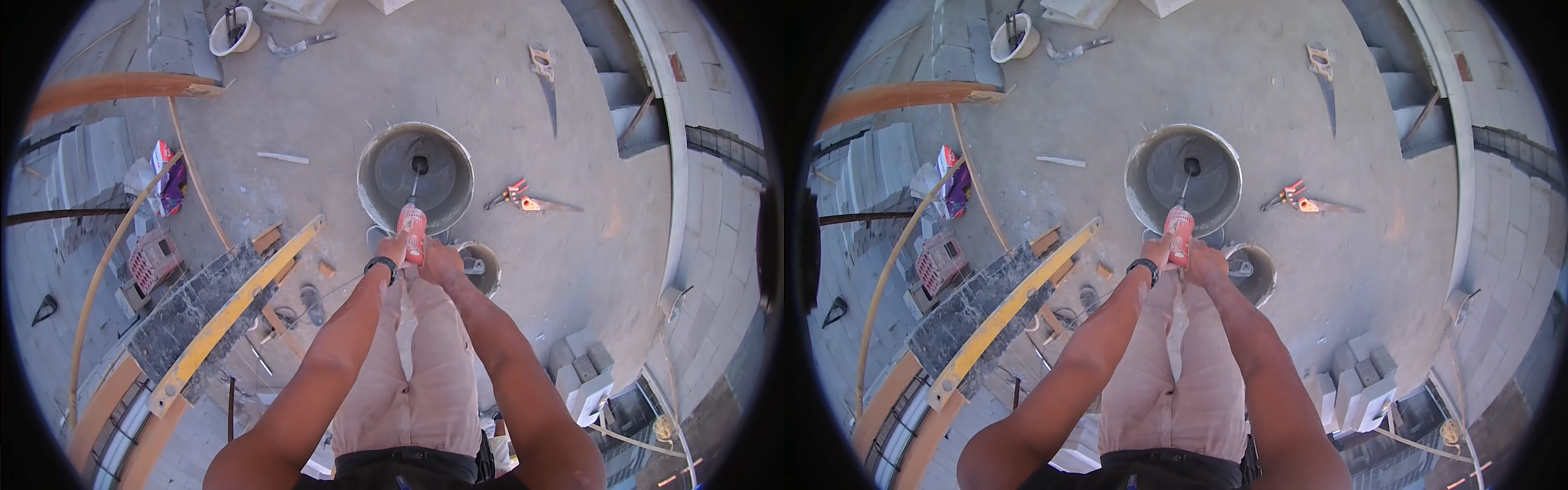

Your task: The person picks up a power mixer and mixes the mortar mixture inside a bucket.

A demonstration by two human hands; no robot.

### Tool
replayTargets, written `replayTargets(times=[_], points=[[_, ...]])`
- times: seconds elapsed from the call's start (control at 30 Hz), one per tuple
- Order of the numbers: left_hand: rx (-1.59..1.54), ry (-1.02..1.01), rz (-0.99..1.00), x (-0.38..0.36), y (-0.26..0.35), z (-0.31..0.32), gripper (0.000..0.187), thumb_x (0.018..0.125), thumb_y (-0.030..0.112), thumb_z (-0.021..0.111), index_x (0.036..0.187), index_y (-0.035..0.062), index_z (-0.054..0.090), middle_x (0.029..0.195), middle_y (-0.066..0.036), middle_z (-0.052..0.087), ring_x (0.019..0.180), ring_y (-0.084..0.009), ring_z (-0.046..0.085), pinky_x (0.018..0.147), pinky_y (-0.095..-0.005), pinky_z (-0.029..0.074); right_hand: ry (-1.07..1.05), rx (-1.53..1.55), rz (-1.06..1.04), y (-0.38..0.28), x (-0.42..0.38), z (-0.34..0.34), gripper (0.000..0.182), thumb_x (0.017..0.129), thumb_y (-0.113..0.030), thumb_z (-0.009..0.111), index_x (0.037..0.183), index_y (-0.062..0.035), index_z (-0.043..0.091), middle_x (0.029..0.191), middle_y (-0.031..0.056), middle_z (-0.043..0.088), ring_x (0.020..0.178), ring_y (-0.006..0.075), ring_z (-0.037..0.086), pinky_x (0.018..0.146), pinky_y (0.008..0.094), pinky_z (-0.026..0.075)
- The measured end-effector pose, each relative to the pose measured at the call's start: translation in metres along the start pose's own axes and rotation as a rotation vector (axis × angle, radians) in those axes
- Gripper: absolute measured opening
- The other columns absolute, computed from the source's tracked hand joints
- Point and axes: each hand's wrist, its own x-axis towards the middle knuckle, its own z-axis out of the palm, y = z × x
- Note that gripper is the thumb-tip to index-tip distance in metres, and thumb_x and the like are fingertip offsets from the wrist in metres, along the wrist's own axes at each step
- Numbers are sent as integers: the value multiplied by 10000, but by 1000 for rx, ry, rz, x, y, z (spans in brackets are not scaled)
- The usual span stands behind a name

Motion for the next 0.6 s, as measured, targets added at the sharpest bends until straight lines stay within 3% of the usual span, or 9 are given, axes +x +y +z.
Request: replayTargets(times=[0.23, 0.3, 0.43, 0.5, 0.6], points=[[22, 37, 6, -23, 22, -2, 583, 906, 419, 619, 1158, -105, 572, 1135, -226, 618, 944, -339, 683, 675, -440, 632, 6, 29, -152, -8, -5, -32, 357, 763, -205, 621, 1079, -38, 630, 1129, 194, 651, 1035, 345, 653, 864, 446, 539], [103, 128, 53, -30, 33, -2, 586, 907, 428, 610, 1140, -109, 581, 1107, -233, 630, 892, -342, 693, 644, -428, 634, -16, 22, -157, -21, -12, -59, 346, 758, -199, 621, 1061, -32, 638, 1113, 196, 661, 1032, 342, 655, 861, 444, 541], [120, 106, 34, -32, 37, -4, 591, 905, 433, 609, 1124, -115, 580, 1062, -233, 648, 826, -332, 703, 619, -409, 632, -85, 31, -89, -22, -7, -62, 351, 700, -182, 647, 1024, -48, 656, 1069, 185, 682, 1030, 361, 646, 878, 459, 526], [114, 122, 55, -29, 33, -2, 750, 859, 530, 631, 1061, -190, 582, 976, -249, 671, 738, -325, 715, 578, -377, 630, -101, 27, -88, -18, -5, -61, 358, 701, -187, 645, 1029, -42, 657, 1068, 190, 682, 1029, 362, 647, 879, 458, 526], [92, 131, 35, -35, 35, 2, 729, 837, 528, 656, 1018, -176, 608, 945, -244, 678, 688, -313, 713, 546, -366, 623, -113, 25, -79, -14, -4, -63, 370, 705, -196, 644, 1038, -34, 658, 1059, 200, 683, 1023, 367, 649, 879, 457, 528]])
